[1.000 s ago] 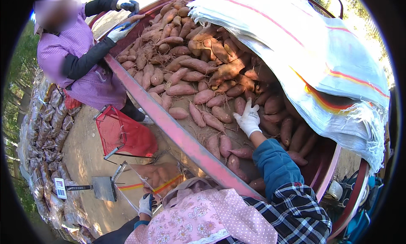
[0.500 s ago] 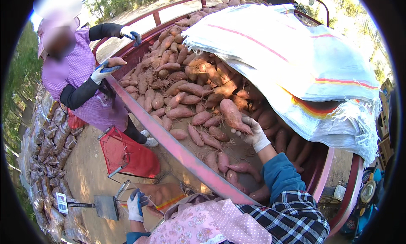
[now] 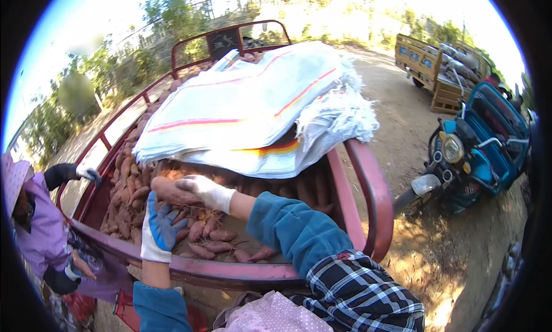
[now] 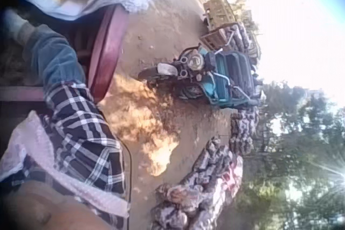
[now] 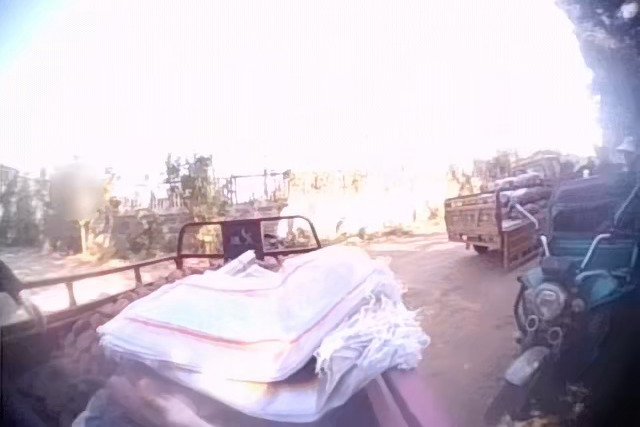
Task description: The person picks sweet potatoes from a truck bed, removes attached roots, and places them into a red weighing basket. The person repeats this process while another person assists nearby. The setting is an outdoor roadside area with stacked sacks and a three-wheeled vehicle.
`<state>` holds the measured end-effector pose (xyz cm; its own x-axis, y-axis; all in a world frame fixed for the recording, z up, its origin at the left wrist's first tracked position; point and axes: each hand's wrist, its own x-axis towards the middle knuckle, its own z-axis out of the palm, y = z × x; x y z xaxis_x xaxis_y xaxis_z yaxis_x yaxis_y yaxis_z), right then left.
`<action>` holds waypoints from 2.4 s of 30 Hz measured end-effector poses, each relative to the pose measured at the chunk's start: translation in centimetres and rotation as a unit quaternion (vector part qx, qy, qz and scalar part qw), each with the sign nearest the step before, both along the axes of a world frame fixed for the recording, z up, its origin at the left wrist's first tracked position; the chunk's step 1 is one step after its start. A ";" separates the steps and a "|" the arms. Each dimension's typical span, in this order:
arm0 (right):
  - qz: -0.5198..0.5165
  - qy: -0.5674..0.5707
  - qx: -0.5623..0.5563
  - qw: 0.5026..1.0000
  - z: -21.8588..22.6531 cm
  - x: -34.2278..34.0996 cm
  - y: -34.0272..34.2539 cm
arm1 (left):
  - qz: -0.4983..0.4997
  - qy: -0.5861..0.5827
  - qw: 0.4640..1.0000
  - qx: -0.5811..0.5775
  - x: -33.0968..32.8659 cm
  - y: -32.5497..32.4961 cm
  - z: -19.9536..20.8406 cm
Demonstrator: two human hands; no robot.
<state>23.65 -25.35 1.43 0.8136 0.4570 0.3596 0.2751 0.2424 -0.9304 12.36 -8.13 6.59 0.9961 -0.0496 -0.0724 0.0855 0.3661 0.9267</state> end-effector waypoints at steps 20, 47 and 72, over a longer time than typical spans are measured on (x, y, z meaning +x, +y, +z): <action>-0.311 0.228 0.246 0.889 4.6 -12.0 -15.5 | -0.325 -0.036 0.935 0.135 6.8 -9.6 -7.4; -0.090 0.214 0.014 0.973 3.1 -16.0 -5.1 | -0.050 -0.044 0.991 -0.115 11.8 -7.9 -8.0; -0.015 0.264 0.233 0.936 4.6 -14.9 -7.8 | -0.294 0.065 0.926 -0.227 12.0 -6.4 -7.2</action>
<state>8.71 -33.15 6.06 0.9441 0.3245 0.0579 -0.1800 0.6547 -0.7342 24.32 -14.58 -0.66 0.7716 -0.6355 -0.0284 0.4934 0.5697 0.6572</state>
